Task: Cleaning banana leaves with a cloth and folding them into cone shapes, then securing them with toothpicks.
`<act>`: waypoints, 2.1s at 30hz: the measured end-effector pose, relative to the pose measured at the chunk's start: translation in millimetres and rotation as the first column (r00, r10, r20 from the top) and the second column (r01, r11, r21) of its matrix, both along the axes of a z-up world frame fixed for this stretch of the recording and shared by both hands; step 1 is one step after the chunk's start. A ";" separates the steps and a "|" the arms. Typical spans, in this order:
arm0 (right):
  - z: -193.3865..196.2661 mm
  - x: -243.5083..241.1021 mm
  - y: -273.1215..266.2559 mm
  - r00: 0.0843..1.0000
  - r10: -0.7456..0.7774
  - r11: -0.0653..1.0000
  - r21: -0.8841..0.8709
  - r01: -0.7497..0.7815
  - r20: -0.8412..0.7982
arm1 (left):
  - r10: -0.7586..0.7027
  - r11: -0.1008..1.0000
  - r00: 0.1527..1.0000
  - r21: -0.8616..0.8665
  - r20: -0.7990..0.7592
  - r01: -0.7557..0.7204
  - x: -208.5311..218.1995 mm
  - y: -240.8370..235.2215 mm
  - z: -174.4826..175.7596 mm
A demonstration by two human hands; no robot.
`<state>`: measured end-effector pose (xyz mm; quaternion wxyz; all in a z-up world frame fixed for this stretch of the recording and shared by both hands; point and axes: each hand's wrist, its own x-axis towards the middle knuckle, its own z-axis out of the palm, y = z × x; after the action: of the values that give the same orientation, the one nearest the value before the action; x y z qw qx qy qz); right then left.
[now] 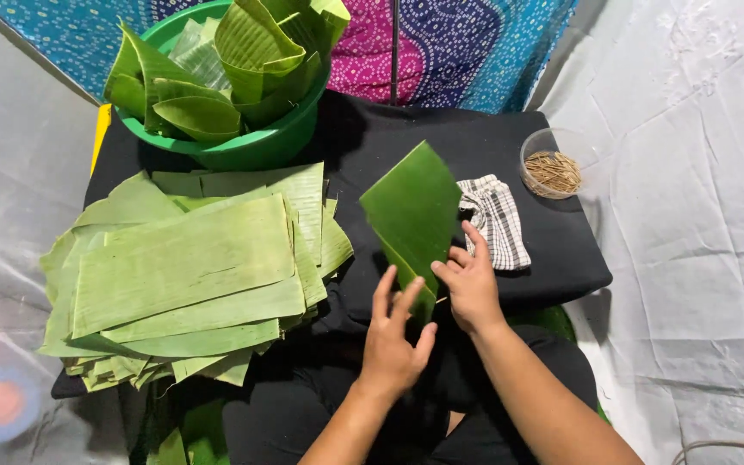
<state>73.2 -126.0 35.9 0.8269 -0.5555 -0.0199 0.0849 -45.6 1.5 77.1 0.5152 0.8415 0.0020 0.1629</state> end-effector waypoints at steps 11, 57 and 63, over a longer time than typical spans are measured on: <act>-19.1 10.8 -11.1 0.992 0.008 0.947 -0.317 -0.047 -0.122 | -0.189 0.526 0.862 -0.790 -0.471 -0.316 33.0 0.1 -79.0; 21.6 67.4 13.9 0.308 0.667 0.527 -0.722 0.449 0.678 | -0.101 0.737 0.758 -0.560 -0.645 -0.378 49.1 26.2 -49.2; -24.3 56.4 17.0 0.357 0.785 0.402 -0.854 0.330 0.507 | -0.111 0.726 0.749 -0.568 -0.653 -0.387 48.6 26.1 -44.8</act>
<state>129.7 -109.1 11.6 0.2168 -0.8260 -0.5128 -0.0880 3.0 27.6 32.3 0.7345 0.5958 0.3058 -0.1094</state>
